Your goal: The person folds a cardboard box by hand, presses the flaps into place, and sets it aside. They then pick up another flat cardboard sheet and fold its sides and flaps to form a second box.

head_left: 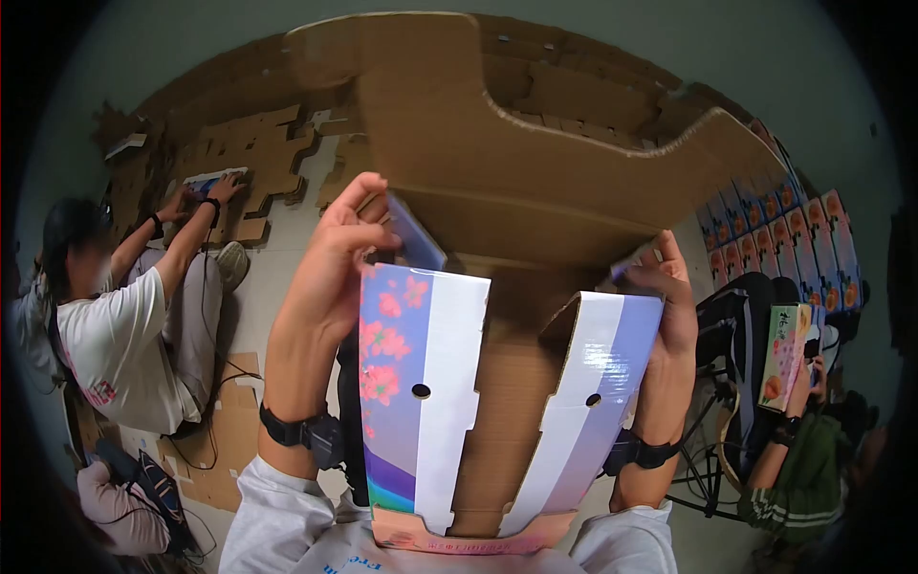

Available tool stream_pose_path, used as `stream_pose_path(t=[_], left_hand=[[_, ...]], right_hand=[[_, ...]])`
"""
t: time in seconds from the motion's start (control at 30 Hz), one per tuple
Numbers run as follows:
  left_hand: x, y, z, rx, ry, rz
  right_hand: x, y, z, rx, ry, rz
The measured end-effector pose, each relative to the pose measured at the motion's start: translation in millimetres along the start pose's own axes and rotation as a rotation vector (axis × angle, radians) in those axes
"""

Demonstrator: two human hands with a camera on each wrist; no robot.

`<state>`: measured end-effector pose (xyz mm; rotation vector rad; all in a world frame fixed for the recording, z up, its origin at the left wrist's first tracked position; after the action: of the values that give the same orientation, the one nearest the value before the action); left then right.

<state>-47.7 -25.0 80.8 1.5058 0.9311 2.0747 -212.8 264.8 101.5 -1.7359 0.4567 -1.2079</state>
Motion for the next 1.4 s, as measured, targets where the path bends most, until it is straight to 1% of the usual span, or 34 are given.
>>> stream_pose_path(t=[0.03,0.07,0.13,0.17,0.2,0.23,0.27,0.3,0.33,0.37,0.43,0.47,0.57,0.6,0.7,0.73,0.83,0.87,0.97,1.1,1.2,1.3,1.4], left_hand=[[-2.6,-2.5,3.7,0.000,-0.015,0.060],[-1.9,-2.3,10.6,0.030,-0.040,0.006],[15.0,5.0,26.8,0.083,0.107,0.096],[17.6,7.1,33.1,0.114,0.183,0.142],[10.0,2.9,31.7,0.164,0.029,0.122],[12.3,3.9,32.7,0.208,-0.095,-0.022],[14.5,4.4,35.1,0.266,-0.215,-0.158],[19.2,-0.3,42.0,0.297,-0.103,-0.172],[13.2,4.3,44.6,0.252,-0.137,-0.276],[13.1,3.9,49.4,0.244,-0.091,-0.353],[25.2,9.4,61.5,0.230,-0.003,-0.511],[15.2,9.9,63.2,0.185,-0.062,-0.624],[32.7,15.1,82.1,0.199,-0.018,-0.631],[35.3,13.3,87.7,0.189,0.016,-0.583],[49.3,10.5,90.3,0.312,0.106,-0.476],[53.3,10.8,85.1,0.280,0.128,-0.466],[46.1,10.9,72.6,0.309,0.160,-0.435],[45.1,8.7,71.0,0.359,0.204,-0.406],[28.8,-0.7,72.9,0.543,0.170,-0.546],[24.1,-2.6,73.5,0.630,0.143,-0.658],[28.0,1.7,76.8,0.623,0.184,-0.822],[27.3,8.3,79.5,0.587,0.201,-0.899],[34.0,4.9,79.5,0.588,0.211,-0.924]], right_hand=[[-5.0,-0.7,5.0,-0.004,-0.001,-0.026],[-10.3,-2.2,9.3,-0.007,-0.003,-0.052],[-6.6,-9.6,17.4,-0.080,-0.081,0.036],[3.6,-17.0,23.0,-0.146,-0.157,0.148],[15.5,-22.9,28.2,-0.208,-0.238,0.256],[24.4,-24.7,32.6,-0.271,-0.322,0.359],[20.0,-23.6,35.0,-0.274,-0.374,0.530],[22.2,-20.7,41.4,-0.253,-0.320,0.428],[27.5,-21.7,46.7,-0.211,-0.275,0.439],[30.8,-25.1,51.5,-0.170,-0.227,0.451],[25.1,-34.1,51.2,-0.128,-0.270,0.680],[26.3,-37.2,55.6,-0.117,-0.251,0.672],[44.3,-54.7,75.0,-0.267,-0.174,0.890],[50.5,-55.1,81.6,-0.319,-0.124,0.892],[46.4,-55.9,82.0,-0.430,-0.091,0.725],[45.0,-56.6,77.3,-0.447,0.023,0.688],[41.2,-52.5,71.1,-0.516,-0.083,0.751],[41.4,-51.4,71.2,-0.533,-0.082,0.779],[33.5,-44.5,73.1,-0.561,-0.102,0.906],[30.7,-38.7,82.5,-0.594,-0.005,0.826],[35.3,-40.9,86.1,-0.585,-0.031,0.884],[46.6,-39.3,90.4,-0.591,-0.035,0.904],[40.8,-41.5,90.9,-0.540,-0.019,0.883]])
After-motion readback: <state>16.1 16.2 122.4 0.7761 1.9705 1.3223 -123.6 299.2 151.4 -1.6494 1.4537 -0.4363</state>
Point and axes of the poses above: each hand's wrist, its own z-axis away from the middle knuckle, its own x-axis out of the palm, y = z × x, the point moved 6 cm from there along -z, towards the middle knuckle, and after that the axes turned 8 degrees about -x, right-handed, at the moved point
